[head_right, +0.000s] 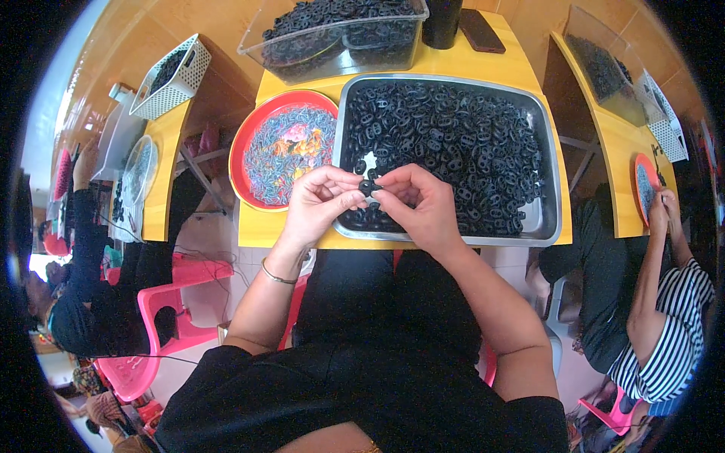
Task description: The person assembles clips by taking pins from a bowl, picking plastic clips from a tray, and inserting the pins into the clips by hand.
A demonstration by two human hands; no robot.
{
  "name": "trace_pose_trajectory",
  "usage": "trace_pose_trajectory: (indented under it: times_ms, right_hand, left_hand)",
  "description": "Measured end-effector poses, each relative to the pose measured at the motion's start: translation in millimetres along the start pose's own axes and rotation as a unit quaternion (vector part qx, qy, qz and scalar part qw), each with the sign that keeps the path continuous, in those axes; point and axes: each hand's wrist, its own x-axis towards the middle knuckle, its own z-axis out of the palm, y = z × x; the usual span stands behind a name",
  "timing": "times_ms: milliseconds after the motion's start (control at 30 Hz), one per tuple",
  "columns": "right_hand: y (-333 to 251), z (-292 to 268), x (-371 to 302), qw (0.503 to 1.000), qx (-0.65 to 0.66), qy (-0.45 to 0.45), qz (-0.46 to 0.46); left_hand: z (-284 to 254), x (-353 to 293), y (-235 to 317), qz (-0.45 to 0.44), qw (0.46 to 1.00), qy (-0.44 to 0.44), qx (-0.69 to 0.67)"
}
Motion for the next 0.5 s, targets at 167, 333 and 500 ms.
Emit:
trace_pose_trajectory:
  times_ms: [167,333,500]
  right_hand:
    - [-2.8,0.6,0.9,1.0,0.004,-0.009,0.007]
    - [-2.5,0.9,0.1,0.999,0.034,-0.012,0.005]
    - [-2.0,-0.4,0.3,0.999,0.037,-0.012,0.006]
  left_hand:
    - [-0.5,-0.9,-0.1,0.001,1.0,-0.005,-0.008]
    - [0.8,-0.9,0.8,0.005,1.0,-0.01,-0.009]
    - [2.2,-0.7,-2.3,0.017,1.0,-0.003,-0.018]
